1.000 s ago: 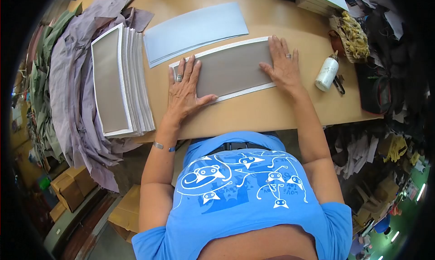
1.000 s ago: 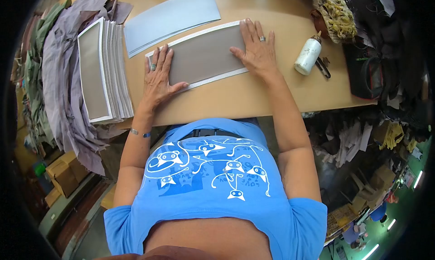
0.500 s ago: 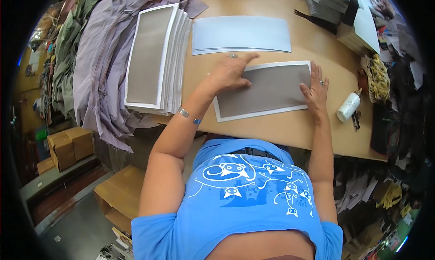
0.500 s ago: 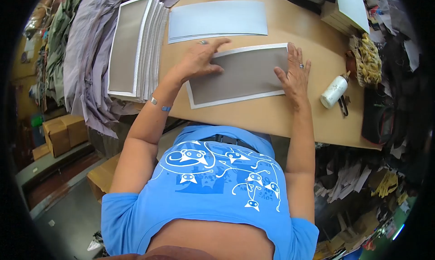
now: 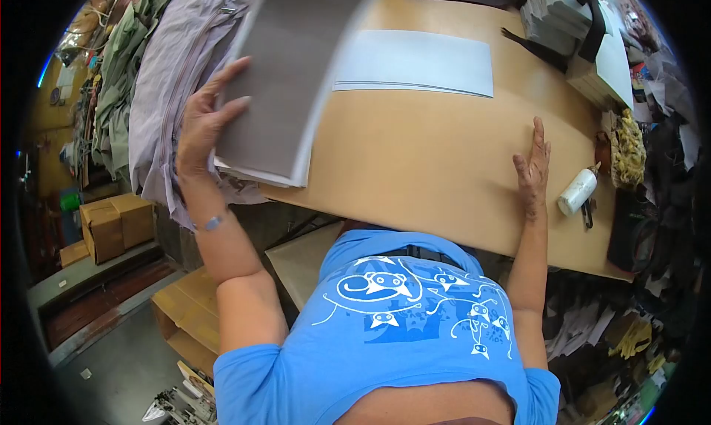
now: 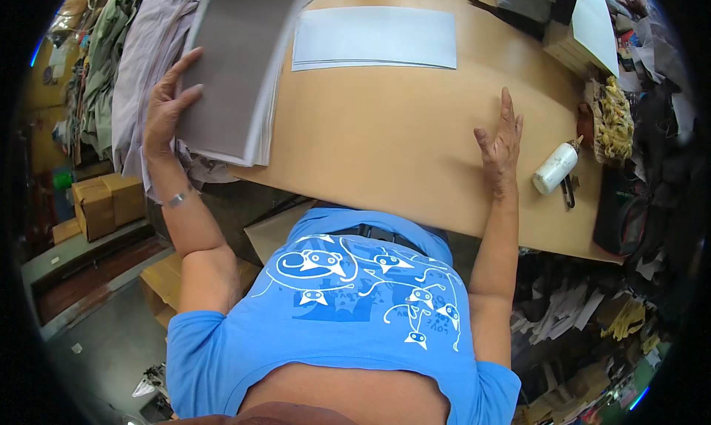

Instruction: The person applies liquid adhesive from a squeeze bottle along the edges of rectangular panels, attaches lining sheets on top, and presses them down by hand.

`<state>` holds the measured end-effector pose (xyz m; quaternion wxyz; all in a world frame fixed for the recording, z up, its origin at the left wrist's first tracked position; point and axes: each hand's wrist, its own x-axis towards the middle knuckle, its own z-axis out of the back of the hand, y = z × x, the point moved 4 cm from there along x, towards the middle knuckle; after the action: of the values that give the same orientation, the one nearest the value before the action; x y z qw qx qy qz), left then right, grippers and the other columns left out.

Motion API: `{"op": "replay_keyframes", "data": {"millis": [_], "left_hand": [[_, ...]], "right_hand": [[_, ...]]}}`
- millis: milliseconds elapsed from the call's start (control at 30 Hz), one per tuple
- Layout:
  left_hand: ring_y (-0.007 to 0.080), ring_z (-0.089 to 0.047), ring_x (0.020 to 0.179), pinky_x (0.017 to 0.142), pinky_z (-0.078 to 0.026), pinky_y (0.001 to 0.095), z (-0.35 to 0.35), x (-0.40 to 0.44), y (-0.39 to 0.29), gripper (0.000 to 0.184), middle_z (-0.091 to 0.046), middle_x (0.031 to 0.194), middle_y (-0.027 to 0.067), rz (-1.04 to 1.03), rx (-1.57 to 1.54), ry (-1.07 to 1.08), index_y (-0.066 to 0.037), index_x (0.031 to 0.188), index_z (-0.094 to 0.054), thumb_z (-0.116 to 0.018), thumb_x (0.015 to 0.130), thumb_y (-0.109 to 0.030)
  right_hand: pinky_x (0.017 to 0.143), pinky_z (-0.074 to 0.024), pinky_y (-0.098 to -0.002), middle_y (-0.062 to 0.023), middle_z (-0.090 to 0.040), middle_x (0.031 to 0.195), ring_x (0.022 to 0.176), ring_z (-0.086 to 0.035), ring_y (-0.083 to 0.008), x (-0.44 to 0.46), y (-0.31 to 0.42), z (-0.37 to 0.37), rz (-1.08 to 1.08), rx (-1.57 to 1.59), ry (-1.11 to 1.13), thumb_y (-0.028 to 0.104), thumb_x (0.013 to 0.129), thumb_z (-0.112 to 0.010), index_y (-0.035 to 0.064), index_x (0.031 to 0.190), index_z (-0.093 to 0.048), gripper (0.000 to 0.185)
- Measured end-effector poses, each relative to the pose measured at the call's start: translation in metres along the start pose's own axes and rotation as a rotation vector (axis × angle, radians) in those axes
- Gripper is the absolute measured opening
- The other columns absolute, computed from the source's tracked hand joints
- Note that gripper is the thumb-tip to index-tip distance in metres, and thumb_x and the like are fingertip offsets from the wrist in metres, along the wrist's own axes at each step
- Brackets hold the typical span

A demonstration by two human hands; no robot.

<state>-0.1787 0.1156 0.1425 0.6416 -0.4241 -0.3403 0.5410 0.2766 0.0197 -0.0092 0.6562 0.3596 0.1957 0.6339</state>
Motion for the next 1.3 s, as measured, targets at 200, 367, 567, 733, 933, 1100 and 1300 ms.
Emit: {"op": "replay_keyframes", "data": {"millis": [200,367,567,733,933,1100,1300], "left_hand": [[0.0147,-0.05,0.109,0.094,-0.038,0.0231,0.052,0.007,0.082,0.053,-0.051,0.125,0.0086,0.202,0.1,-0.066,-0.004,0.125,-0.052,-0.063,0.073,0.0],[0.0216,-0.044,0.119,0.099,-0.034,0.0292,0.054,0.002,0.082,0.054,-0.045,0.132,0.0128,0.156,0.297,-0.068,-0.007,0.126,-0.051,-0.062,0.074,-0.002],[0.0334,-0.028,0.131,0.107,-0.024,0.0393,0.001,0.019,0.054,0.057,-0.029,0.144,0.0128,-0.068,0.836,-0.144,-0.016,0.134,-0.042,-0.06,0.081,-0.025],[0.0336,-0.017,0.135,0.11,-0.013,0.0427,-0.028,0.025,0.075,0.069,-0.023,0.147,0.0092,-0.054,1.033,-0.121,-0.019,0.141,-0.029,-0.045,0.083,-0.054],[0.0331,-0.018,0.135,0.11,-0.013,0.0434,-0.023,0.025,0.082,0.069,-0.024,0.147,0.0074,-0.119,1.003,-0.113,-0.017,0.14,-0.03,-0.044,0.084,-0.055],[0.0328,-0.018,0.135,0.11,-0.012,0.0438,-0.024,0.023,0.08,0.07,-0.024,0.147,0.0073,-0.124,0.971,-0.129,-0.017,0.14,-0.03,-0.041,0.084,-0.058],[0.0337,-0.021,0.134,0.11,-0.013,0.0435,-0.028,0.018,0.062,0.069,-0.029,0.144,0.0096,-0.224,0.951,-0.201,-0.015,0.138,-0.034,-0.042,0.085,-0.057]], "right_hand": [[0.11,-0.0051,-0.0476,-0.014,-0.033,0.141,0.133,-0.027,-0.0275,-0.001,-0.005,-0.002,0.006,-0.081,0.033,0.066,0.077,-0.048,0.0085,0.141,-0.024,0.089],[0.109,-0.0101,-0.0466,-0.0139,-0.034,0.14,0.132,-0.027,-0.0285,-0.004,-0.001,-0.003,0.04,-0.168,0.038,0.051,0.077,-0.057,0.0082,0.14,-0.027,0.082],[0.105,-0.0249,-0.0435,-0.012,-0.038,0.138,0.129,-0.033,-0.0302,0.039,0.006,0.052,0.195,-0.415,-0.21,0.019,0.078,-0.064,0.0079,0.137,-0.032,0.068],[0.102,-0.0291,-0.0469,-0.009,-0.041,0.135,0.127,-0.036,-0.0301,0.116,-0.011,0.116,0.186,-0.854,-0.441,0.018,0.082,-0.059,0.0123,0.134,-0.037,0.056],[0.097,-0.0359,-0.0465,-0.006,-0.055,0.12,0.111,-0.052,-0.0242,0.153,-0.067,0.144,0.14,-0.936,-0.273,0.022,0.085,-0.055,0.0165,0.116,-0.055,0.032],[0.081,-0.0467,-0.0374,-0.0113,-0.065,0.092,0.089,-0.061,-0.0309,0.16,-0.061,0.171,-0.101,-0.506,-0.277,0.026,0.085,-0.054,0.0121,0.101,-0.065,0.023],[0.069,-0.0467,-0.0393,-0.019,-0.063,0.083,0.076,-0.061,-0.0321,0.181,-0.053,0.208,-0.05,-0.509,-0.669,0.025,0.087,-0.052,0.0098,0.097,-0.065,0.022]]}}
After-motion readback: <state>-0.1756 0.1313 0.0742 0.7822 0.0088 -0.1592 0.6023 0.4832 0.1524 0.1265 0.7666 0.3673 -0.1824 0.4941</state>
